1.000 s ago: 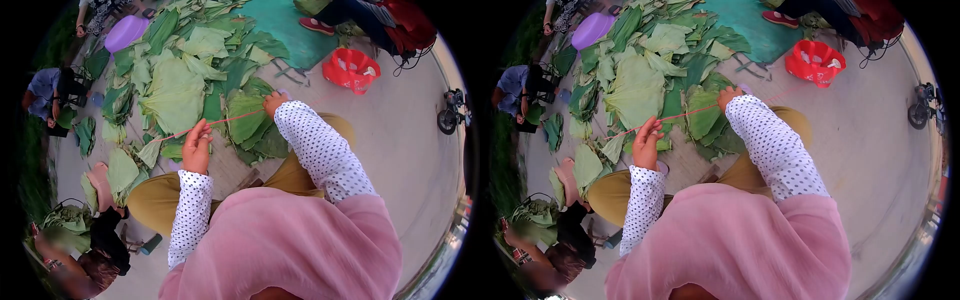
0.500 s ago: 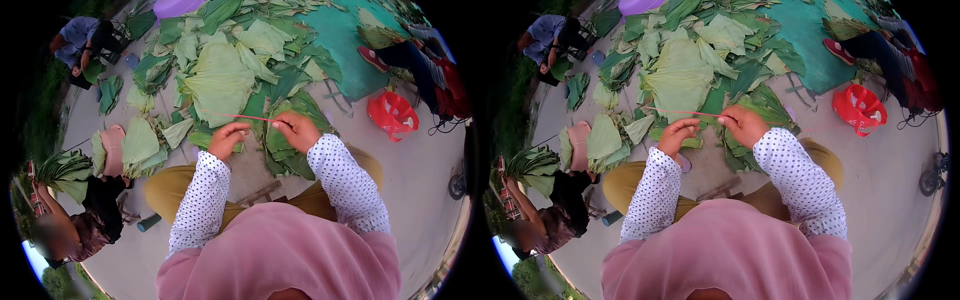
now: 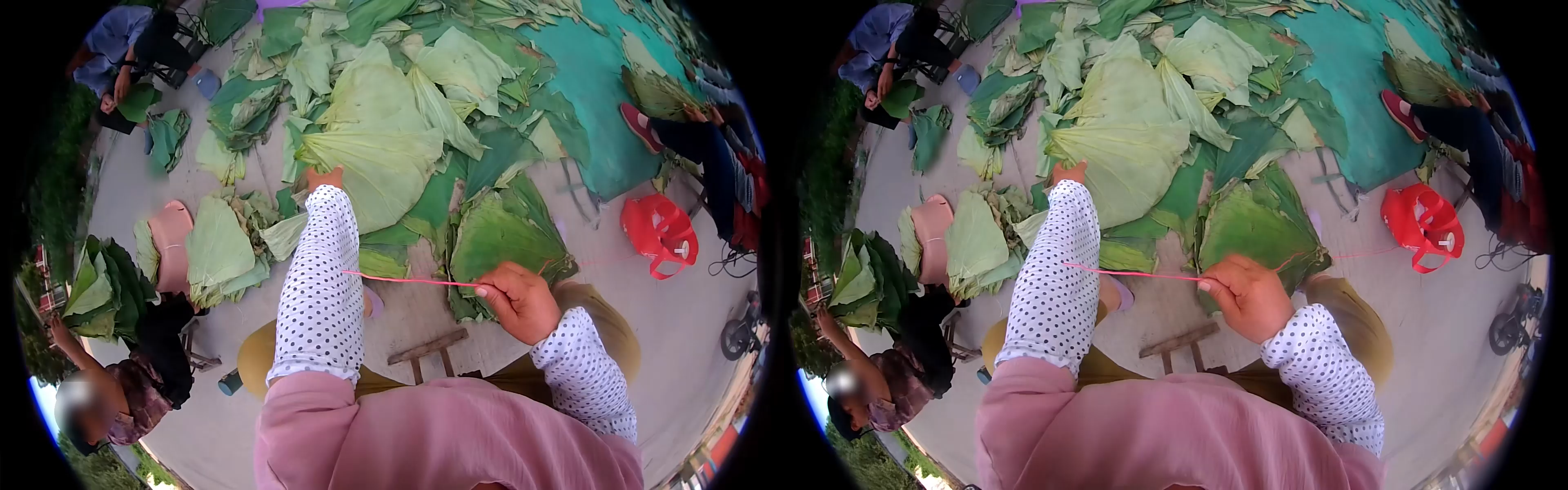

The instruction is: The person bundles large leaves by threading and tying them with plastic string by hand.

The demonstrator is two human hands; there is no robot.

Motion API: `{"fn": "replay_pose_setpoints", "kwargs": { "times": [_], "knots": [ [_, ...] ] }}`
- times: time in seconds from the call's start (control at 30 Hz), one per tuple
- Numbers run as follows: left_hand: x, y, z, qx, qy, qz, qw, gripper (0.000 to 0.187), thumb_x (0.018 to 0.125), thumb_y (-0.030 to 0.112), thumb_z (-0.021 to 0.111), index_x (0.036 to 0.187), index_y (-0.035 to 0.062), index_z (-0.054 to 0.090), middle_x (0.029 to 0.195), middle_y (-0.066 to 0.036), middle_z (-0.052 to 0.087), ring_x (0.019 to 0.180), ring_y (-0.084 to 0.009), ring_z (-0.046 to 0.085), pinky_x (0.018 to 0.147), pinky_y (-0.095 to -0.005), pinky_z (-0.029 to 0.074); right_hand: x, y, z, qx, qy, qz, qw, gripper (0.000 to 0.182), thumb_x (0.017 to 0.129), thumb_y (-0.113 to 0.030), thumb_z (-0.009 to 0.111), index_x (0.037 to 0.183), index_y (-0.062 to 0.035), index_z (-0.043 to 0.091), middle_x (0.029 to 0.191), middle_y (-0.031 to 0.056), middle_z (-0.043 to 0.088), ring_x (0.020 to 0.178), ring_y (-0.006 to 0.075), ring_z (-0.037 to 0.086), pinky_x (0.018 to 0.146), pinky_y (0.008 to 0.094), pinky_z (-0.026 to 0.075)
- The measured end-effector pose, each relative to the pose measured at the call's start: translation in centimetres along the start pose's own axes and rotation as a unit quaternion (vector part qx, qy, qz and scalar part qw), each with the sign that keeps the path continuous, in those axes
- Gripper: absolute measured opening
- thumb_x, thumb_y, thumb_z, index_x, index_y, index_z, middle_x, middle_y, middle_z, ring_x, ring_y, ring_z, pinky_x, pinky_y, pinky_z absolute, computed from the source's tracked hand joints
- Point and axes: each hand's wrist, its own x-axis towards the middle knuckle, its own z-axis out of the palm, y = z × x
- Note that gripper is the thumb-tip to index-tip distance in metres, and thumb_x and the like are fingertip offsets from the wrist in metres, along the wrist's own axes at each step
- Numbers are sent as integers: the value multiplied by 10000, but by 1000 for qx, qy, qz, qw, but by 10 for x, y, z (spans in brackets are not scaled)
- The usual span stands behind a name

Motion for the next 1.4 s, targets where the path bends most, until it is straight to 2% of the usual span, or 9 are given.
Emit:
{"fn": "replay_pose_setpoints", "kwargs": {
  "times": [0.17,0.27,0.3,0.5,0.63,0.9,0.93,1.3,1.4],
  "knots": [
    [-33,-13,4,-40,48,64,996,431,767,163,738,1146,15,597,1055,-182,688,962,-292,664,877,-383,503,-27,-31,-1,-3,-18,-11,1000,90,888,-105,670,916,-20,658,805,134,621,727,319,608,643,386,491],
    [-4,-19,-135,-181,85,108,974,314,758,105,674,1039,-5,586,944,-161,668,815,-269,634,786,-348,490,-18,-70,16,-10,-16,-61,998,88,893,-90,660,907,-3,654,809,144,629,715,308,610,640,372,484],
    [-64,-11,-118,-145,62,107,982,303,757,135,656,1011,-14,585,932,-170,665,833,-272,633,798,-352,489,-30,-78,15,-8,-4,-59,998,88,896,-85,656,905,2,653,810,147,630,711,304,610,639,368,481],
    [-156,-5,-198,-310,-44,167,935,418,806,130,606,1188,-27,545,1045,-165,661,943,-250,637,844,-369,496,-76,-61,22,-37,14,-146,989,83,901,-72,646,921,8,658,808,136,629,698,268,601,645,338,481],
    [-232,28,-242,-332,-145,203,910,552,852,86,576,1370,3,405,1152,-146,626,987,-241,618,816,-353,513,-78,-36,15,24,14,-108,994,90,917,-69,619,936,8,663,829,103,632,721,177,593,656,292,473],
    [-281,36,-234,-364,-223,224,876,483,868,34,554,1335,-3,433,1171,-127,622,1021,-219,608,909,-347,484,-87,-55,-25,142,-60,-22,988,122,945,-79,596,1004,12,652,851,44,617,770,105,565,710,257,466],
    [-291,35,-229,-312,-179,209,910,449,850,38,566,1286,-12,472,1147,-144,632,1021,-225,613,908,-347,482,-82,-51,-22,140,-60,-22,988,122,945,-79,596,1004,12,652,851,44,617,770,105,565,710,257,466],
    [-299,43,-198,-310,-216,254,890,429,857,19,529,1277,-46,465,1203,-134,607,1118,-191,569,974,-305,426,-57,-54,11,59,9,-116,991,79,955,-63,582,967,-1,631,851,49,577,754,130,526,699,260,435],
    [-306,47,-191,-385,-186,289,856,351,846,42,535,1188,-31,513,1045,-165,642,936,-226,611,845,-332,475,-59,-55,11,82,33,-103,991,71,952,-63,587,963,-6,628,849,47,570,759,131,522,703,254,429]
  ]
}}
